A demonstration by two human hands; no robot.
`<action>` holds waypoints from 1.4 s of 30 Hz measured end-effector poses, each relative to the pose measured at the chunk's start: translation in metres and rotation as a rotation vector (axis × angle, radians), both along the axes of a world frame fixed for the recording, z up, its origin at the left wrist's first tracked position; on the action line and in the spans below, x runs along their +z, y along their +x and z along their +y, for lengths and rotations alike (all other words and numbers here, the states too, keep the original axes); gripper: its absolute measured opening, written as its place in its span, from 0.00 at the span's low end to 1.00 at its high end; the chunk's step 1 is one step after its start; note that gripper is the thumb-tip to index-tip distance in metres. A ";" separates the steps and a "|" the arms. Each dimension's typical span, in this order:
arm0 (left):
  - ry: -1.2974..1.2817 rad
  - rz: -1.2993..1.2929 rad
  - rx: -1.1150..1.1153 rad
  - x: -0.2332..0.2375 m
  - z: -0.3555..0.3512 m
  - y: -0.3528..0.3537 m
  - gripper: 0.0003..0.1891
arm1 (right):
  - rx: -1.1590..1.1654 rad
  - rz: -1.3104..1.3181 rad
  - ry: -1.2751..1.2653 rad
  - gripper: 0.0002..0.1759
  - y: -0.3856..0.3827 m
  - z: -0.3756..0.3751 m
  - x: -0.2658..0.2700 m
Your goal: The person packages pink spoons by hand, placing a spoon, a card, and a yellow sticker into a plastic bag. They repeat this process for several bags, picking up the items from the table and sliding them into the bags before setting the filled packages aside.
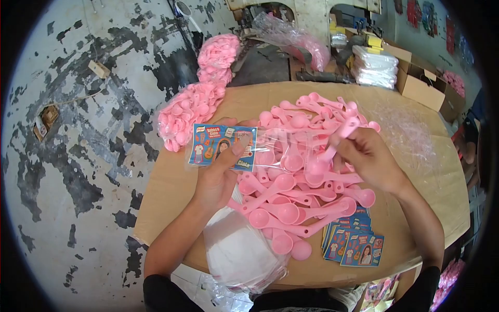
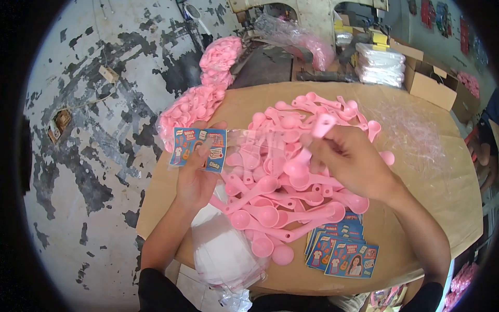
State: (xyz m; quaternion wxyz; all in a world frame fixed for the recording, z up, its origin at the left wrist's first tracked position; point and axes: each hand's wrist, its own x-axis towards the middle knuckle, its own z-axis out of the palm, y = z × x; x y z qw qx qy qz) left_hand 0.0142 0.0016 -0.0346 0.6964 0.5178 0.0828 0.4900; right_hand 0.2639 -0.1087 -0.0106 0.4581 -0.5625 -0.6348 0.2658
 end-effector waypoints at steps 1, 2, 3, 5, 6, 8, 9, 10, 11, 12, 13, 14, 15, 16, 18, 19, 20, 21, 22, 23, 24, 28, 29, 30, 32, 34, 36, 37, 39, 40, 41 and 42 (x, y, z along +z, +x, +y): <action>-0.011 -0.006 0.003 0.001 0.001 -0.001 0.24 | -0.004 0.122 0.015 0.24 -0.001 0.000 0.004; -0.025 -0.011 0.006 0.001 0.002 -0.001 0.24 | 0.017 0.113 0.033 0.27 -0.001 -0.002 0.009; -0.027 -0.020 -0.006 -0.001 0.003 -0.001 0.24 | 0.027 0.197 0.050 0.28 -0.005 -0.002 0.010; -0.031 -0.030 -0.033 -0.004 0.004 -0.001 0.24 | 0.045 0.371 0.084 0.29 -0.015 -0.005 0.008; 0.012 -0.017 -0.056 -0.005 0.003 0.000 0.25 | 0.103 0.372 0.076 0.29 -0.015 -0.007 0.007; 0.094 0.014 -0.101 -0.007 0.000 0.003 0.27 | 0.103 0.358 0.101 0.28 -0.026 -0.012 0.009; 0.071 0.021 -0.125 -0.009 -0.003 0.003 0.28 | 0.102 0.353 0.112 0.27 -0.031 -0.015 0.009; 0.050 0.027 -0.148 -0.013 -0.007 0.003 0.29 | 0.095 0.321 0.097 0.27 -0.034 -0.018 0.008; 0.030 0.032 -0.171 -0.015 -0.009 0.003 0.30 | 0.089 0.289 0.083 0.26 -0.036 -0.021 0.006; 0.033 0.062 -0.192 -0.014 -0.012 0.004 0.31 | 0.084 0.257 0.071 0.25 -0.038 -0.023 0.005; 0.036 0.093 -0.214 -0.011 -0.015 0.006 0.31 | 0.092 0.249 0.092 0.24 -0.042 -0.024 0.002; 0.036 0.126 -0.237 -0.010 -0.017 0.007 0.31 | 0.100 0.242 0.111 0.24 -0.049 -0.023 -0.002; 0.036 0.138 -0.232 -0.011 -0.018 0.008 0.30 | 0.123 0.218 0.090 0.22 -0.047 -0.022 -0.003; 0.036 0.149 -0.227 -0.012 -0.019 0.010 0.30 | 0.146 0.193 0.069 0.20 -0.045 -0.021 -0.004; 0.012 0.187 -0.169 -0.012 -0.019 0.011 0.28 | 0.142 0.219 0.079 0.18 -0.045 -0.022 -0.001; -0.011 0.212 -0.114 -0.012 -0.020 0.012 0.27 | 0.116 0.269 0.108 0.18 -0.046 -0.022 0.001; -0.036 0.236 -0.059 -0.012 -0.020 0.011 0.27 | 0.122 0.192 0.121 0.18 -0.043 -0.021 0.001; -0.033 0.265 -0.053 -0.011 -0.021 0.011 0.27 | 0.127 0.114 0.135 0.18 -0.035 -0.021 0.001; -0.031 0.294 -0.048 -0.009 -0.022 0.012 0.27 | 0.132 0.034 0.147 0.19 -0.031 -0.020 0.001; -0.029 0.323 -0.043 -0.008 -0.023 0.012 0.27 | 0.112 -0.030 0.122 0.19 -0.031 -0.021 0.002; -0.032 0.268 -0.058 -0.008 -0.024 0.013 0.27 | 0.092 -0.093 0.097 0.19 -0.032 -0.024 0.004; -0.098 0.221 -0.048 -0.005 -0.034 0.014 0.27 | 0.188 -0.382 0.284 0.19 -0.028 -0.018 -0.009; -0.125 0.249 -0.028 -0.002 -0.036 0.014 0.27 | 0.164 -0.294 0.289 0.19 -0.029 -0.018 -0.010; -0.102 0.236 -0.027 -0.004 -0.035 0.014 0.27 | 0.141 -0.206 0.293 0.19 -0.032 -0.019 -0.011; -0.056 0.211 -0.023 -0.007 -0.032 0.014 0.28 | 0.106 -0.078 0.241 0.19 -0.033 -0.019 -0.007; -0.035 0.255 -0.024 -0.005 -0.031 0.012 0.30 | 0.082 -0.002 0.122 0.18 -0.030 -0.025 0.011; 0.025 0.276 -0.008 -0.007 -0.032 0.011 0.28 | 0.101 -0.185 -0.083 0.16 -0.033 -0.031 0.019; 0.078 0.282 0.008 -0.010 -0.031 0.010 0.27 | 0.110 -0.273 -0.183 0.15 -0.035 -0.032 0.020; 0.103 0.278 -0.013 -0.016 -0.029 0.009 0.28 | 0.105 -0.164 -0.040 0.12 -0.039 -0.029 0.006; 0.073 0.266 -0.052 -0.018 -0.029 0.010 0.30 | 0.100 -0.106 0.030 0.11 -0.040 -0.027 0.000; 0.040 0.291 -0.098 -0.018 -0.030 0.010 0.33 | 0.088 -0.033 0.033 0.10 -0.039 -0.026 -0.003; 0.008 0.317 -0.143 -0.017 -0.031 0.011 0.36 | 0.075 0.037 0.037 0.09 -0.036 -0.026 -0.005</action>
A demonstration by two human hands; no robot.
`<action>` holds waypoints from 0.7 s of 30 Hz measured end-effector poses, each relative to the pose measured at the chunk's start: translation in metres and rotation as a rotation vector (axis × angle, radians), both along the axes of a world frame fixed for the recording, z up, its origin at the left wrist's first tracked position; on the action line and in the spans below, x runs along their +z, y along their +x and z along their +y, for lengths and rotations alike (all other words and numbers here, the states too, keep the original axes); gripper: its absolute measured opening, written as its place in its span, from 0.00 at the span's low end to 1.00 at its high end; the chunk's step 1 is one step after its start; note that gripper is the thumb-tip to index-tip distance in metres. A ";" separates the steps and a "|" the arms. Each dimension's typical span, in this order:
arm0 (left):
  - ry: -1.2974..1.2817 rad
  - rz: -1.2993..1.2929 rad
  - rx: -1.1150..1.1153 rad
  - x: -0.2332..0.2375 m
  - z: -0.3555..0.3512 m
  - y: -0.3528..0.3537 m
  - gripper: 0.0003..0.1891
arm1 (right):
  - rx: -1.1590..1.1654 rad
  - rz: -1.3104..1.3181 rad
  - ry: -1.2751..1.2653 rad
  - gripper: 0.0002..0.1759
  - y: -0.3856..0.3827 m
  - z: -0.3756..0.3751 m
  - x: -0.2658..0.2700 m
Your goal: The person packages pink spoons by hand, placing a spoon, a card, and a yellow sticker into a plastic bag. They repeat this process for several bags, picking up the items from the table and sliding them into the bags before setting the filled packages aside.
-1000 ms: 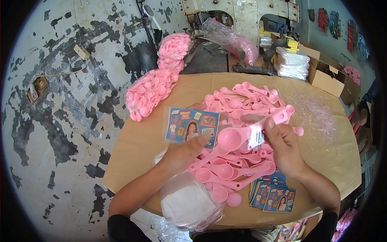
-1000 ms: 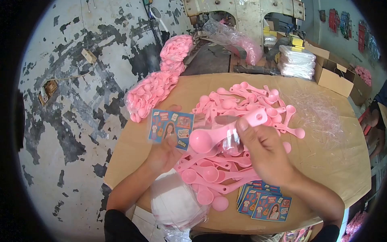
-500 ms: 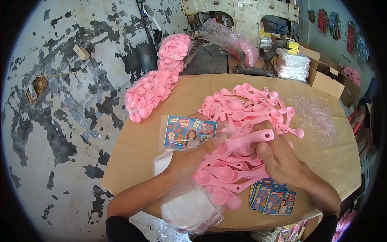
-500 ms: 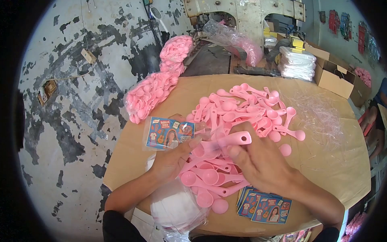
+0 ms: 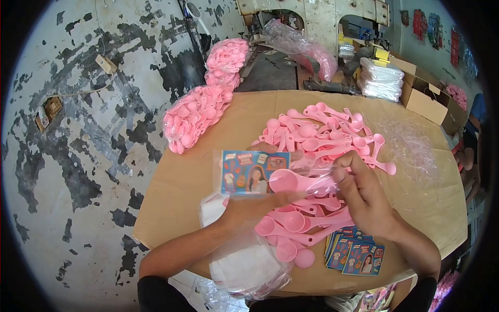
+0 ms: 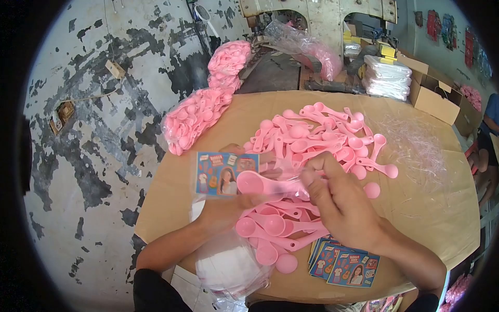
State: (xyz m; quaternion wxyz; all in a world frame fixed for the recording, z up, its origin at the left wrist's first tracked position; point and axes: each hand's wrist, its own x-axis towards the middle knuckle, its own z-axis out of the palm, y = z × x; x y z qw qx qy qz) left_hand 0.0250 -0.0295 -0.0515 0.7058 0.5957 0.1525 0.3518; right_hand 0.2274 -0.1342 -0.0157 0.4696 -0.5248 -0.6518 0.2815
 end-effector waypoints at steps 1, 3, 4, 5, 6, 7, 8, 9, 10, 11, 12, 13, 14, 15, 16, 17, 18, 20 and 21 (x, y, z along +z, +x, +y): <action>-0.036 0.065 -0.046 0.006 -0.004 0.000 0.40 | -0.013 0.068 0.003 0.09 0.002 0.000 0.000; -0.146 0.066 -0.168 0.007 -0.005 0.000 0.47 | -0.110 0.109 0.050 0.09 0.001 -0.001 0.008; -0.224 0.005 -0.243 0.002 -0.006 -0.001 0.50 | -0.160 0.130 0.072 0.09 0.001 -0.003 0.014; -0.232 -0.052 -0.278 0.002 -0.006 0.000 0.53 | -0.174 0.089 0.117 0.08 0.009 -0.006 0.022; -0.242 -0.107 -0.314 0.001 -0.005 0.002 0.55 | -0.188 0.048 0.161 0.07 0.020 -0.012 0.033; -0.183 -0.157 -0.308 0.007 -0.003 0.006 0.57 | -0.218 0.055 0.213 0.07 0.028 -0.019 0.048; -0.126 -0.206 -0.300 0.010 -0.001 0.009 0.59 | -0.247 0.062 0.263 0.07 0.034 -0.027 0.065; -0.131 -0.232 -0.278 0.007 0.006 0.009 0.59 | -0.278 0.066 0.315 0.07 0.037 -0.031 0.075; -0.135 -0.265 -0.257 0.001 0.015 0.008 0.58 | -0.298 -0.139 0.226 0.08 0.035 -0.032 0.080; -0.142 -0.304 -0.236 -0.004 0.018 0.009 0.58 | -0.314 -0.348 0.134 0.09 0.032 -0.033 0.086; -0.100 -0.267 -0.180 -0.003 0.017 0.010 0.57 | -0.334 -0.549 0.041 0.11 0.029 -0.034 0.090; -0.049 -0.219 -0.129 0.000 0.017 0.010 0.57 | -0.345 -0.422 0.138 0.11 0.027 -0.034 0.092; 0.010 -0.166 -0.076 0.004 0.019 0.009 0.56 | -0.352 -0.288 0.241 0.12 0.024 -0.030 0.092; 0.242 -0.074 -0.074 0.006 0.020 0.007 0.54 | -0.279 -0.276 0.264 0.11 0.022 -0.025 0.092; 0.467 0.014 -0.065 0.006 0.018 0.004 0.52 | -0.204 -0.261 0.285 0.10 0.019 -0.021 0.092; 0.695 0.100 -0.053 0.006 0.016 0.003 0.50 | -0.127 -0.245 0.302 0.09 0.016 -0.016 0.091; 0.682 0.137 -0.109 0.012 0.007 0.003 0.47 | -0.058 -0.304 0.167 0.09 0.007 -0.013 0.091; 0.656 0.223 -0.222 0.025 -0.018 0.004 0.42 | 0.052 -0.377 0.019 0.08 -0.007 -0.005 0.089; 0.647 0.245 -0.244 0.020 -0.021 0.005 0.39 | 0.101 -0.400 0.000 0.08 -0.012 0.002 0.086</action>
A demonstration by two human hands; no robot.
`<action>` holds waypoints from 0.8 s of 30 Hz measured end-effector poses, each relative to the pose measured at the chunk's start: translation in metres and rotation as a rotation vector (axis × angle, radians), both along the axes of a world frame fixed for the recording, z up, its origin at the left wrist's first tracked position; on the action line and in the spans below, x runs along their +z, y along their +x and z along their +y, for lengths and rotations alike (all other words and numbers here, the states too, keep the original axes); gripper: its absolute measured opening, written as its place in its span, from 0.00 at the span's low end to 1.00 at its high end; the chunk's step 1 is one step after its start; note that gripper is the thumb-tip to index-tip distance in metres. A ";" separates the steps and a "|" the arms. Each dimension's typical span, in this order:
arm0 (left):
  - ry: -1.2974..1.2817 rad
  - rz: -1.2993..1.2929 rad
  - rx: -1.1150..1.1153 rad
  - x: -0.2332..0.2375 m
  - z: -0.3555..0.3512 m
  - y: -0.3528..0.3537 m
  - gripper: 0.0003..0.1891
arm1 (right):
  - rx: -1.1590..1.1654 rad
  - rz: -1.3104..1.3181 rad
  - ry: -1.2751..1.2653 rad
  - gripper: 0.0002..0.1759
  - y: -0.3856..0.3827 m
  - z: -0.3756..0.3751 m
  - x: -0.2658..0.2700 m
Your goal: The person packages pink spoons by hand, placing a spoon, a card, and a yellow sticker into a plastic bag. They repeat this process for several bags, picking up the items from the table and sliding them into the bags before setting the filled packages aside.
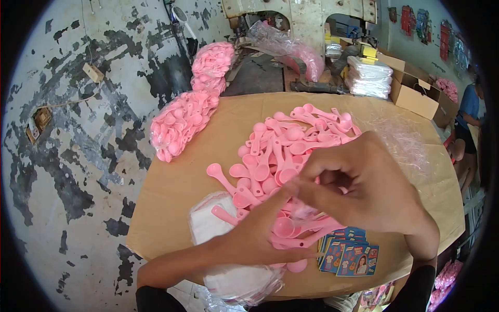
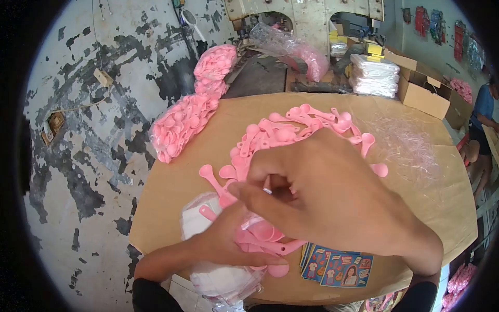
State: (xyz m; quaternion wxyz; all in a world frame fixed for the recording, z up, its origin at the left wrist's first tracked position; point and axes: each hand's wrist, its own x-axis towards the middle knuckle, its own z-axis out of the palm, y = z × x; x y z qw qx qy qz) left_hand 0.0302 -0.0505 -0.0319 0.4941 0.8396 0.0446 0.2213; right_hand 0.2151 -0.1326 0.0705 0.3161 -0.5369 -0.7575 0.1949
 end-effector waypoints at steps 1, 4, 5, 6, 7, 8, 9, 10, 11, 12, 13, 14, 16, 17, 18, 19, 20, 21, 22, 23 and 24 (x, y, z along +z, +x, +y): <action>-0.013 0.026 -0.008 -0.007 -0.002 0.001 0.35 | 0.049 -0.026 -0.031 0.07 -0.003 0.006 -0.004; -0.319 0.042 -0.009 -0.011 -0.006 -0.001 0.21 | 0.044 0.164 0.270 0.09 -0.003 0.030 -0.027; -0.460 -0.014 0.003 -0.016 -0.010 -0.001 0.20 | 0.022 0.173 0.343 0.14 -0.002 0.036 -0.033; -0.597 -0.075 0.011 -0.016 -0.011 -0.001 0.19 | -0.002 0.180 0.415 0.18 0.000 0.041 -0.039; -0.648 -0.017 -0.042 -0.004 -0.009 -0.003 0.17 | 0.024 0.211 0.312 0.20 0.004 0.039 -0.038; -0.667 0.052 -0.090 0.000 -0.006 -0.002 0.17 | 0.045 0.299 0.167 0.19 0.008 0.036 -0.038; -0.688 0.121 -0.137 0.001 -0.004 -0.002 0.17 | 0.050 0.387 0.026 0.19 0.012 0.034 -0.037; -0.711 0.190 -0.184 0.001 -0.002 -0.002 0.17 | 0.048 0.368 -0.024 0.19 0.014 0.035 -0.036; -0.718 0.184 -0.137 -0.006 0.000 -0.004 0.17 | 0.044 0.352 -0.077 0.19 0.015 0.036 -0.036; -0.724 0.178 -0.090 -0.010 0.002 -0.005 0.17 | 0.039 0.337 -0.127 0.18 0.016 0.037 -0.037; -0.793 0.134 -0.003 -0.009 0.001 -0.006 0.17 | 0.039 0.330 -0.137 0.17 0.017 0.037 -0.041; -0.857 0.088 0.087 -0.003 0.001 -0.005 0.18 | 0.041 0.324 -0.145 0.16 0.017 0.038 -0.046; -0.774 0.086 0.144 0.005 0.002 0.000 0.19 | 0.006 0.166 0.093 0.14 0.018 0.044 -0.055; -0.745 0.079 0.180 0.000 0.003 -0.001 0.19 | -0.032 0.014 0.330 0.14 0.018 0.048 -0.060; -0.714 0.071 0.214 -0.004 0.005 -0.002 0.18 | -0.071 -0.141 0.568 0.14 0.019 0.051 -0.063; -0.647 0.089 0.235 -0.005 0.005 -0.003 0.18 | 0.004 -0.185 0.548 0.13 0.020 0.049 -0.059; -0.581 0.106 0.257 -0.006 0.005 -0.004 0.18 | 0.079 -0.229 0.526 0.12 0.022 0.047 -0.054; -0.515 0.122 0.278 -0.008 0.006 -0.004 0.18 | 0.154 -0.274 0.503 0.11 0.023 0.046 -0.051; -0.536 0.058 0.238 -0.011 0.006 -0.003 0.17 | 0.151 -0.309 0.525 0.11 0.020 0.045 -0.052; -0.555 -0.005 0.198 -0.015 0.006 0.000 0.17 | 0.148 -0.344 0.548 0.11 0.015 0.043 -0.057; -0.575 -0.068 0.159 -0.018 0.005 0.001 0.16 | 0.145 -0.378 0.571 0.12 0.011 0.042 -0.060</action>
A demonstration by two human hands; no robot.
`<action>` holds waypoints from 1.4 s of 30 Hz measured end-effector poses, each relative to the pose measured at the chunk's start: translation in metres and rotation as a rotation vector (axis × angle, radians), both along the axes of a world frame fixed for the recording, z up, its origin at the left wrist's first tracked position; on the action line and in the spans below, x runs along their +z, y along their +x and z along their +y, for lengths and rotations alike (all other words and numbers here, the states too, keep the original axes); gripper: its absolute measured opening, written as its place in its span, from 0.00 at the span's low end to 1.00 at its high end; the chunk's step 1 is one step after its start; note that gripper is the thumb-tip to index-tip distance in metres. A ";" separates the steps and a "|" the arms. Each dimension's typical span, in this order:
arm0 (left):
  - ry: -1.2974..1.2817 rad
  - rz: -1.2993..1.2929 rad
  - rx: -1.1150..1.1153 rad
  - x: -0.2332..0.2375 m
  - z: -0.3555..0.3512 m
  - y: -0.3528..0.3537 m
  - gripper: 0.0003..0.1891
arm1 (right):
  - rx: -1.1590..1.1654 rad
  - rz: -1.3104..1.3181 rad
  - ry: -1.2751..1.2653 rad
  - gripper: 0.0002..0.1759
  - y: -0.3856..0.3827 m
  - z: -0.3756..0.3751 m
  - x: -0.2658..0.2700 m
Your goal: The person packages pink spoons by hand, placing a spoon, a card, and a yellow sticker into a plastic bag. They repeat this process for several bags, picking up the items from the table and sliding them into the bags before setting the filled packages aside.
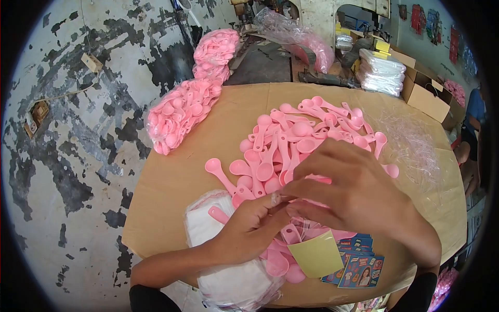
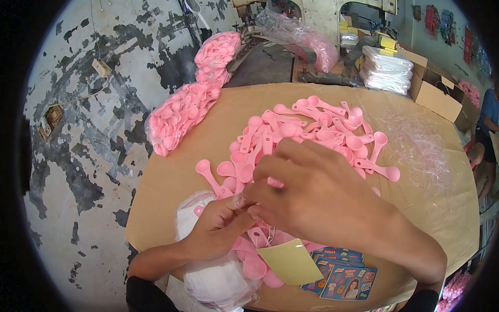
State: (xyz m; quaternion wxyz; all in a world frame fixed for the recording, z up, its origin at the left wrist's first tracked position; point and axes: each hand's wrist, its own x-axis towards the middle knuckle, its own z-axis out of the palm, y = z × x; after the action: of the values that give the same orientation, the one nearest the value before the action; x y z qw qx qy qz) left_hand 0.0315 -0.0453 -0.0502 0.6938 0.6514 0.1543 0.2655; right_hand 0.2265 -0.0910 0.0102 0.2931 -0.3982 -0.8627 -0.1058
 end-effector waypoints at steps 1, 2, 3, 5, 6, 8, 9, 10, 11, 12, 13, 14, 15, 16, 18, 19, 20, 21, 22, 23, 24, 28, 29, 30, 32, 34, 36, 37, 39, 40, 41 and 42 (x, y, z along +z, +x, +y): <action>0.075 0.041 0.008 -0.003 -0.001 0.000 0.14 | -0.008 -0.040 0.028 0.12 -0.001 0.000 -0.002; 0.150 0.083 0.017 -0.006 -0.002 0.000 0.13 | -0.016 -0.080 0.057 0.13 -0.001 0.000 -0.005; 0.225 0.125 0.027 -0.007 -0.003 -0.001 0.11 | -0.022 -0.121 0.085 0.13 -0.002 0.001 -0.007; 0.197 0.260 -0.007 0.002 -0.001 -0.004 0.11 | -0.018 -0.147 0.135 0.13 -0.002 0.002 -0.012; 0.182 0.325 -0.025 0.005 -0.001 -0.006 0.10 | -0.017 -0.161 0.160 0.13 -0.003 0.002 -0.014; 0.272 0.257 0.012 -0.007 0.003 -0.003 0.07 | -0.015 -0.148 0.136 0.13 -0.006 0.000 -0.013; 0.314 0.222 0.030 -0.011 0.004 -0.003 0.06 | -0.013 -0.141 0.122 0.13 -0.007 -0.001 -0.013; 0.322 0.230 0.032 -0.010 0.003 -0.003 0.06 | -0.011 -0.117 0.099 0.12 -0.008 -0.001 -0.013; 0.330 0.236 0.033 -0.006 0.003 -0.003 0.06 | -0.010 -0.093 0.075 0.12 -0.008 -0.001 -0.013; 0.339 0.242 0.033 -0.004 0.003 -0.002 0.06 | -0.010 -0.071 0.051 0.12 -0.009 -0.001 -0.013; 0.343 0.232 0.034 -0.007 0.003 -0.002 0.06 | -0.011 -0.064 0.027 0.11 -0.008 -0.001 -0.013; 0.349 0.223 0.034 -0.011 0.004 -0.001 0.06 | -0.013 -0.056 0.005 0.11 -0.007 0.000 -0.013; 0.355 0.217 0.035 -0.012 0.005 -0.001 0.06 | -0.015 -0.046 -0.017 0.11 -0.007 0.000 -0.013; 0.339 0.240 0.016 -0.010 0.003 -0.003 0.06 | -0.014 -0.046 -0.034 0.11 -0.007 -0.001 -0.012; 0.308 0.286 -0.021 0.002 0.000 -0.004 0.06 | -0.013 -0.048 -0.068 0.10 -0.007 -0.001 -0.009; 0.316 0.282 -0.034 0.001 0.001 -0.004 0.06 | -0.017 -0.027 -0.068 0.10 -0.007 0.000 -0.009; 0.321 0.279 -0.049 0.000 0.000 -0.004 0.06 | -0.021 -0.005 -0.072 0.10 -0.007 0.000 -0.010; 0.323 0.277 -0.065 -0.001 -0.001 -0.004 0.06 | -0.025 0.018 -0.078 0.09 -0.008 0.000 -0.012; 0.328 0.260 -0.060 0.000 -0.002 -0.004 0.06 | -0.038 0.049 -0.086 0.09 -0.009 0.000 -0.014; 0.333 0.243 -0.054 0.002 -0.003 -0.004 0.07 | -0.051 0.080 -0.093 0.09 -0.011 0.000 -0.016; 0.337 0.226 -0.049 0.004 -0.003 -0.004 0.07 | -0.064 0.110 -0.101 0.09 -0.012 0.000 -0.017; 0.309 0.195 0.025 0.003 0.004 -0.003 0.12 | -0.077 0.314 -0.154 0.07 -0.010 0.000 -0.016; 0.311 0.145 0.041 0.001 0.006 -0.003 0.14 | -0.069 0.345 -0.148 0.06 -0.009 -0.001 -0.012; 0.312 0.096 0.057 0.000 0.007 -0.002 0.17 | -0.061 0.375 -0.141 0.06 -0.008 -0.001 -0.007; 0.204 0.040 -0.017 -0.001 0.005 0.001 0.19 | -0.149 0.464 -0.136 0.03 0.007 -0.003 0.011; 0.049 0.053 -0.069 0.001 0.001 0.003 0.19 | -0.184 0.623 -0.175 0.03 0.029 -0.007 0.031; 0.012 0.057 -0.043 -0.002 0.007 0.005 0.20 | -0.128 0.647 -0.350 0.02 0.067 -0.022 0.058; -0.007 0.059 -0.030 -0.002 0.010 0.005 0.20 | -0.084 0.555 -0.488 0.02 0.095 -0.035 0.069; -0.177 0.110 -0.014 0.003 0.012 0.004 0.21 | 0.047 0.454 -0.829 0.06 0.147 -0.042 0.073; -0.262 0.133 -0.005 0.006 0.011 0.004 0.21 | -0.229 0.314 -0.940 0.13 0.173 -0.040 0.069; -0.366 0.083 -0.066 0.004 0.014 0.004 0.21 | -0.422 0.430 -0.853 0.11 0.183 -0.028 0.038; -0.361 0.093 -0.063 0.005 0.012 0.007 0.21 | -0.720 0.095 -0.589 0.12 0.210 -0.021 0.008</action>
State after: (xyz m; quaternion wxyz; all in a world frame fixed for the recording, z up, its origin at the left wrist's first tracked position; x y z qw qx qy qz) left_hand 0.0382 -0.0333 -0.0452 0.7996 0.5322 0.2110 0.1812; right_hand 0.4366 -0.1121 0.0178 0.1516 -0.7428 -0.6487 0.0670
